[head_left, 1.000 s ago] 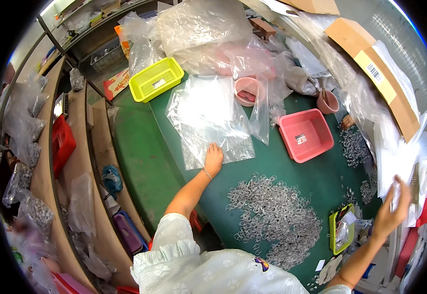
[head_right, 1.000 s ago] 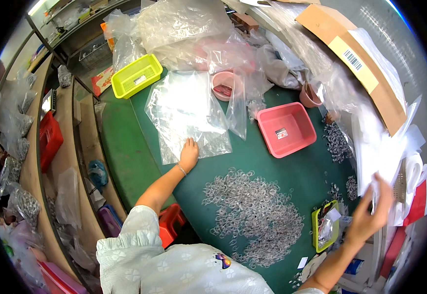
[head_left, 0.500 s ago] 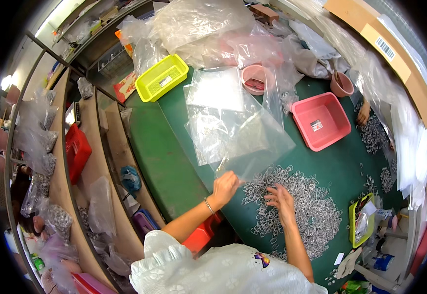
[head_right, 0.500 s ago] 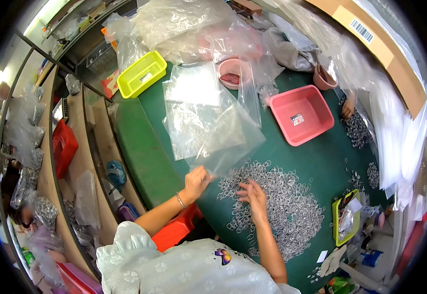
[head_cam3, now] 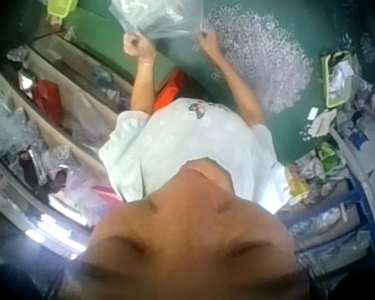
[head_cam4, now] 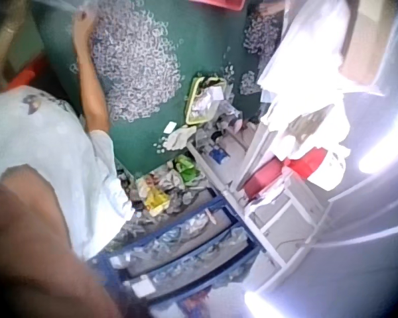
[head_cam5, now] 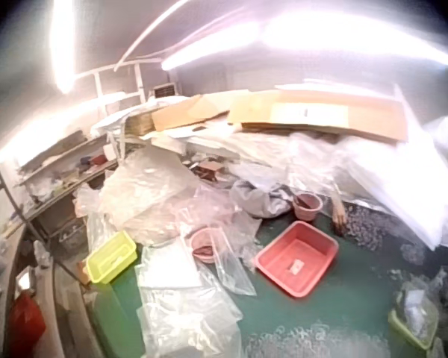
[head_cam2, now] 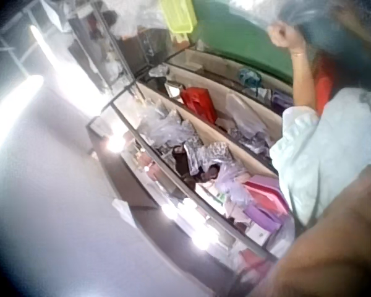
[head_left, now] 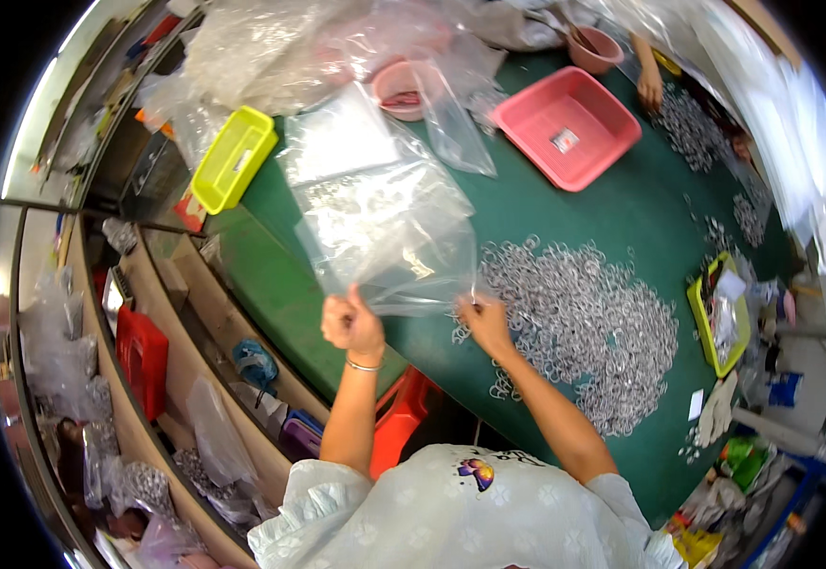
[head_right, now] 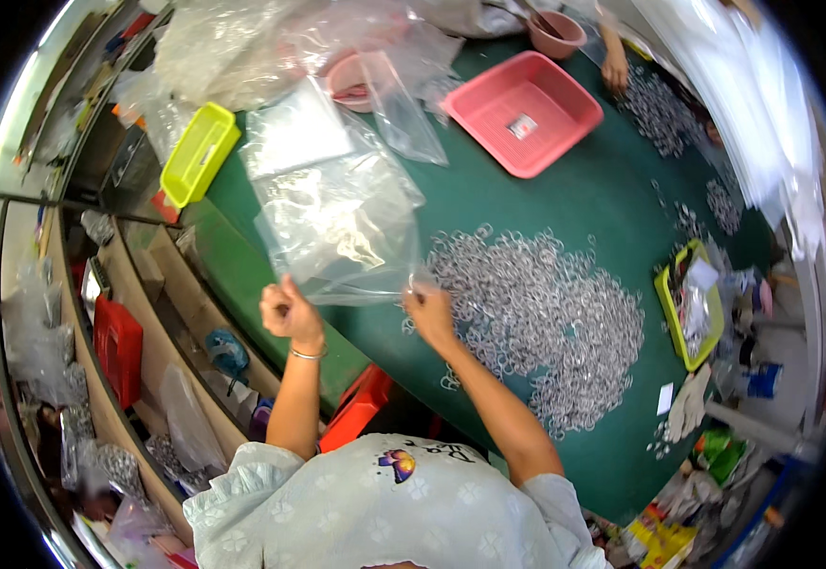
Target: The person sorts metal rings and hooks by hand at a workbench, places them into a tray, and moves the tray to a different area for further processing.
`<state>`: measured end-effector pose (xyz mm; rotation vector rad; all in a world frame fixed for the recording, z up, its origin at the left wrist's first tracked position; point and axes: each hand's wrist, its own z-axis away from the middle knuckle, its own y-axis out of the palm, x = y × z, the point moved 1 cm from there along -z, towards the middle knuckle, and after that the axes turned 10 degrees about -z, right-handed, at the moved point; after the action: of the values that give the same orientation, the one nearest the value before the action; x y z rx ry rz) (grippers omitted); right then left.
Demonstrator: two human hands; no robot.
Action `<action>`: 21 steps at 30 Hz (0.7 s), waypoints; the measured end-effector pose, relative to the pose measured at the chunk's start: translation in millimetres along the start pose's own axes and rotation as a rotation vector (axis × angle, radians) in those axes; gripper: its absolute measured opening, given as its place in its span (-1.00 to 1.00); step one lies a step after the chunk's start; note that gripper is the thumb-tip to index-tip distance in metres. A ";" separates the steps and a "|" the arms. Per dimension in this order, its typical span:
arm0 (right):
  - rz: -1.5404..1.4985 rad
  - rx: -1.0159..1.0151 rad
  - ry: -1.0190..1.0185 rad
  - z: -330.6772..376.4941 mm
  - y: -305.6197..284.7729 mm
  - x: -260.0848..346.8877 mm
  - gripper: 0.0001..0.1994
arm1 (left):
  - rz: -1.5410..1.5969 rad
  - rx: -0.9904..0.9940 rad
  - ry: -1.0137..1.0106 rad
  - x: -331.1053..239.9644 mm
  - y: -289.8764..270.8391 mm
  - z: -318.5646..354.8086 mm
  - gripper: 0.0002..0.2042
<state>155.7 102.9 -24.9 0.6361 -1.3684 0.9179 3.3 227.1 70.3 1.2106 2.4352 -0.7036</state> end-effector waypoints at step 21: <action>0.954 0.027 -0.431 42.4 -86.0 -21.2 -0.43 | -0.099 0.372 -0.113 47.2 6.6 98.4 -0.76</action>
<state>206.3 18.9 -29.3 0.1623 -2.1086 1.6076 -11.8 205.5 -35.8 1.1435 2.3494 -1.2630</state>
